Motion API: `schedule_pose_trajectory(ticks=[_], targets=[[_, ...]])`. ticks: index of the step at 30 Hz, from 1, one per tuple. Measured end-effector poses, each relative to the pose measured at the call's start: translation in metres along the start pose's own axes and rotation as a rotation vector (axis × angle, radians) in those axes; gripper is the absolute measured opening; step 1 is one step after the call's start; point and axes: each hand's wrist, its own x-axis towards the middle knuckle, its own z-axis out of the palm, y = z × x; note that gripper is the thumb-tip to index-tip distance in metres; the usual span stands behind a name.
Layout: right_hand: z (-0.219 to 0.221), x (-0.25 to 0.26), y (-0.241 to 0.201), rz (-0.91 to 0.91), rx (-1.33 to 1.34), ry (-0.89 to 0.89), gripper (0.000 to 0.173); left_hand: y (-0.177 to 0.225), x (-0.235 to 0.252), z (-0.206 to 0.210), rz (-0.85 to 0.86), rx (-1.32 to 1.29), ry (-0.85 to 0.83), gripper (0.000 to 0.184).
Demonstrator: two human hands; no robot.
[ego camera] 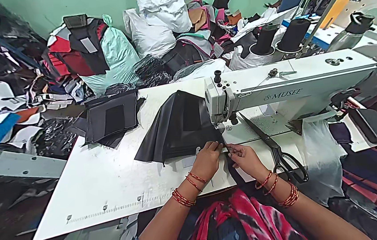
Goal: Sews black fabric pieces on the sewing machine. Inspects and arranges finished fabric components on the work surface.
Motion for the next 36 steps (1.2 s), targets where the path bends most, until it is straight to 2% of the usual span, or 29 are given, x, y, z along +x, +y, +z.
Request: schedule_pose_trajectory(ticks=[5, 10, 16, 19, 22, 24, 27, 30, 36], targets=[[0.002, -0.005, -0.009, -0.064, -0.302, -0.018, 0.039, 0.005, 0.0, -0.001, 0.069, 0.135, -0.077, 0.038], [0.011, -0.009, -0.022, -0.086, -0.608, -0.062, 0.042, 0.0, -0.002, -0.009, 0.049, 0.02, -0.111, 0.041], [0.025, -0.012, -0.02, -0.129, -0.806, -0.07, 0.043, -0.015, 0.001, -0.015, 0.102, -0.116, 0.01, 0.036], [0.032, -0.013, -0.017, -0.178, -0.882, -0.037, 0.035, -0.024, 0.013, -0.018, 0.069, -0.169, 0.014, 0.032], [0.034, -0.012, -0.018, -0.172, -0.913, -0.037, 0.032, -0.029, 0.026, -0.016, 0.132, -0.097, 0.033, 0.039], [0.034, -0.013, -0.017, -0.179, -0.911, -0.034, 0.03, -0.026, 0.032, -0.014, 0.199, -0.003, -0.036, 0.048], [0.033, -0.014, -0.019, -0.166, -0.909, -0.054, 0.028, -0.019, 0.042, -0.018, 0.239, 0.138, -0.244, 0.06], [0.033, -0.015, -0.018, -0.165, -0.903, -0.052, 0.028, -0.016, 0.046, -0.022, 0.228, 0.202, -0.397, 0.053], [0.037, -0.014, -0.014, -0.206, -0.927, 0.019, 0.032, -0.038, 0.027, -0.009, 0.323, 0.073, -0.071, 0.047]])
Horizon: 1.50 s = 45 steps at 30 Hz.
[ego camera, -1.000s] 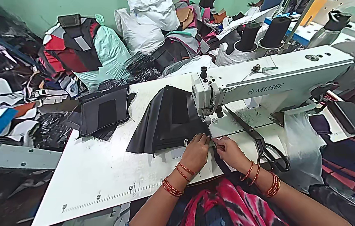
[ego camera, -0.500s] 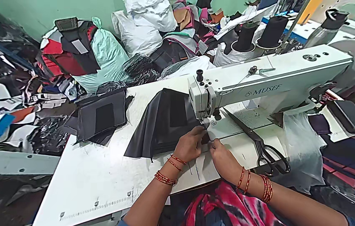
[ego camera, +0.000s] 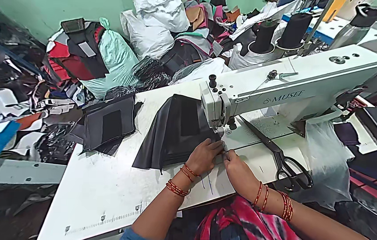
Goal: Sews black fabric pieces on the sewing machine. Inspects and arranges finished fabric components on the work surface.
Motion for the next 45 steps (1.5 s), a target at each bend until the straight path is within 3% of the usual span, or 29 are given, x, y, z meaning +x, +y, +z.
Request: schedule_pose_trajectory(ticks=[7, 19, 23, 30, 36, 42, 45], targets=[[0.006, 0.001, 0.003, -0.032, -0.007, 0.101, 0.033, -0.01, -0.018, 0.008, 0.041, -0.16, 0.12, 0.045], [0.008, 0.014, 0.003, -0.027, -0.055, 0.137, 0.033, -0.019, -0.015, 0.005, 0.021, -0.207, 0.067, 0.052], [0.0, 0.024, 0.001, 0.007, -0.05, 0.071, 0.037, -0.027, -0.009, 0.003, 0.037, -0.195, 0.094, 0.047], [0.002, 0.041, 0.008, -0.017, 0.024, 0.174, 0.034, -0.043, 0.001, 0.0, 0.037, -0.192, 0.076, 0.046], [-0.015, 0.05, 0.012, 0.023, 0.139, -0.013, 0.043, -0.047, 0.006, -0.001, -0.01, -0.187, 0.07, 0.044], [-0.009, 0.047, 0.034, -0.067, 0.422, 0.162, 0.038, -0.027, 0.0, 0.008, -0.132, -0.16, 0.193, 0.039], [-0.012, 0.047, 0.045, -0.013, 0.605, 0.121, 0.035, -0.015, -0.005, 0.012, -0.183, -0.142, 0.238, 0.043]])
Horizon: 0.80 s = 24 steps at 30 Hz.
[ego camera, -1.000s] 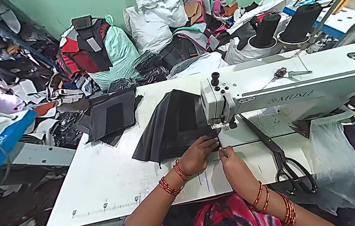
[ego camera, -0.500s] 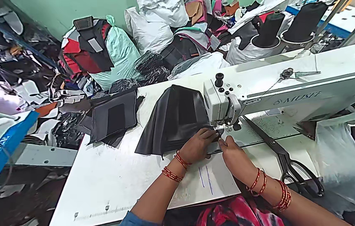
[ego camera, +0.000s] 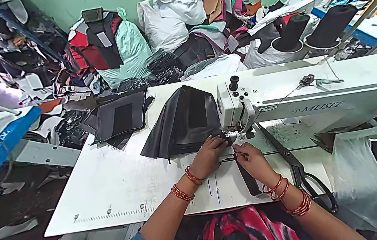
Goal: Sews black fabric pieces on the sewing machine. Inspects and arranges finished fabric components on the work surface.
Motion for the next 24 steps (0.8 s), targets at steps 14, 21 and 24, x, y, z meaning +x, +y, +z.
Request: schedule_pose_trajectory(ticks=[14, 21, 24], targets=[[-0.008, 0.0, -0.005, -0.029, -0.086, -0.127, 0.041, 0.017, 0.003, -0.006, -0.06, 0.089, -0.174, 0.049], [-0.019, 0.006, -0.009, 0.001, -0.105, -0.22, 0.041, 0.024, 0.0, -0.017, -0.132, -0.008, -0.318, 0.061], [-0.022, 0.009, -0.007, 0.029, -0.062, -0.243, 0.041, 0.028, 0.005, -0.02, -0.181, 0.021, -0.39, 0.064]])
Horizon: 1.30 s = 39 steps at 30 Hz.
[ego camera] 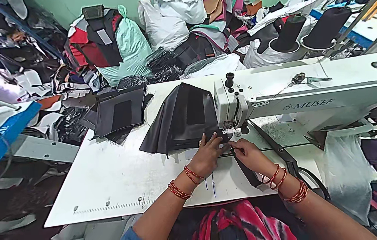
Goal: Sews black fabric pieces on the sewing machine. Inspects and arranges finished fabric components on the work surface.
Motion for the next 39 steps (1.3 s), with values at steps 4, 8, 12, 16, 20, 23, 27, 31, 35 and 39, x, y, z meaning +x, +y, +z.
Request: schedule_pose_trajectory(ticks=[4, 8, 12, 16, 20, 23, 27, 31, 35, 39], targets=[[0.001, 0.0, -0.001, 0.014, -0.004, -0.012, 0.043, 0.0, 0.0, -0.002, -0.001, 0.02, -0.041, 0.065], [0.002, -0.002, -0.002, 0.024, -0.006, -0.007, 0.043, -0.003, 0.0, -0.002, 0.014, 0.024, -0.058, 0.064], [0.003, -0.003, -0.004, 0.032, -0.032, -0.012, 0.043, -0.003, 0.0, -0.003, 0.018, 0.042, -0.071, 0.063], [0.005, -0.006, -0.007, 0.02, -0.086, -0.007, 0.042, -0.004, 0.0, -0.005, 0.034, 0.044, -0.091, 0.063], [0.013, -0.01, -0.014, 0.015, -0.192, -0.013, 0.042, -0.008, -0.005, 0.0, 0.098, -0.065, 0.077, 0.055], [0.018, -0.011, -0.017, 0.029, -0.272, -0.034, 0.038, -0.008, -0.004, 0.007, 0.091, -0.101, 0.217, 0.052], [0.025, -0.012, -0.013, -0.019, -0.308, 0.01, 0.034, -0.004, 0.002, 0.012, 0.037, 0.009, 0.181, 0.061], [0.025, -0.01, -0.012, -0.016, -0.31, 0.014, 0.038, -0.008, 0.002, 0.008, 0.057, -0.017, 0.147, 0.058], [0.025, -0.007, -0.014, 0.0, -0.304, -0.007, 0.039, -0.013, 0.003, 0.007, 0.091, -0.02, 0.152, 0.065], [0.022, 0.001, -0.019, 0.01, -0.286, -0.012, 0.039, -0.024, 0.011, 0.006, 0.133, -0.032, 0.192, 0.063]])
